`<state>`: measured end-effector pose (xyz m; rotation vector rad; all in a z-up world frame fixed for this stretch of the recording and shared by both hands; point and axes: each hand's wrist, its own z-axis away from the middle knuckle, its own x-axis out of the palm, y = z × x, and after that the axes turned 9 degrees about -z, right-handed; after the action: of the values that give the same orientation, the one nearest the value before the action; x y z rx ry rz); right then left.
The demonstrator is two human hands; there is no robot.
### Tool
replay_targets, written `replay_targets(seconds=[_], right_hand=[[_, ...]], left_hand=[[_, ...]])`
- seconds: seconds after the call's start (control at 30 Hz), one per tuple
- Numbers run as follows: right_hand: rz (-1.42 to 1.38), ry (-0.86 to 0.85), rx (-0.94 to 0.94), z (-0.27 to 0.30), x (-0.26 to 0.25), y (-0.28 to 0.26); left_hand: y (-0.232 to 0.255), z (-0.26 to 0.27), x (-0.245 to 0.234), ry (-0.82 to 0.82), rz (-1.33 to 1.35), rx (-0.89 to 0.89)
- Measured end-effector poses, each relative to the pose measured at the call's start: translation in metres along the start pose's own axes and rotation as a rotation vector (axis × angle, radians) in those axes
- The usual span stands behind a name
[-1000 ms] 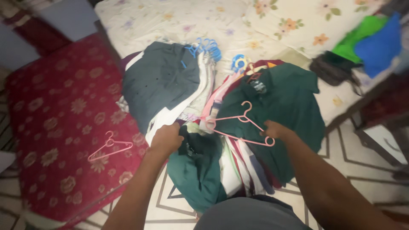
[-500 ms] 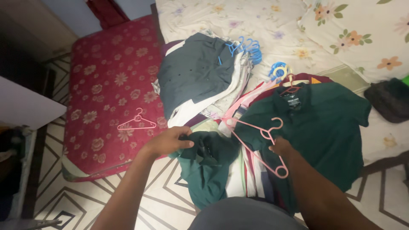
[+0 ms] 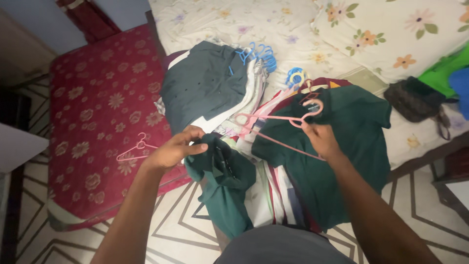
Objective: The person places several shirts on hangers and buttons them up. They handle a green polo shirt, a dark gray shirt, and a striped shirt, placing each on a hanger and fastening the buttons before setting them on the bed.
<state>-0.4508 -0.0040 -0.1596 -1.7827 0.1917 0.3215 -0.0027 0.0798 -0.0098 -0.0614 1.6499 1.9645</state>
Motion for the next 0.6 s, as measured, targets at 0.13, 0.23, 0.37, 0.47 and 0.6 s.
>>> replay_targets(seconds=[0.13, 0.23, 0.37, 0.47, 0.6], right_hand=[[0.021, -0.06, -0.177, -0.004, -0.008, -0.041], [0.063, -0.117, -0.198, 0.007, 0.0, -0.072], [0.161, -0.08, -0.295, 0.02, 0.018, -0.096], [0.181, -0.048, -0.287, 0.031, 0.019, -0.103], [0.215, -0.076, -0.222, 0.043, 0.023, -0.117]], left_hand=[[0.001, -0.007, -0.001, -0.023, 0.099, 0.048], [0.007, -0.007, -0.001, -0.057, 0.105, 0.066], [0.017, 0.0, 0.005, -0.059, 0.089, 0.05], [0.023, 0.01, -0.004, -0.059, -0.045, 0.104], [0.021, 0.017, -0.011, -0.036, -0.217, 0.155]])
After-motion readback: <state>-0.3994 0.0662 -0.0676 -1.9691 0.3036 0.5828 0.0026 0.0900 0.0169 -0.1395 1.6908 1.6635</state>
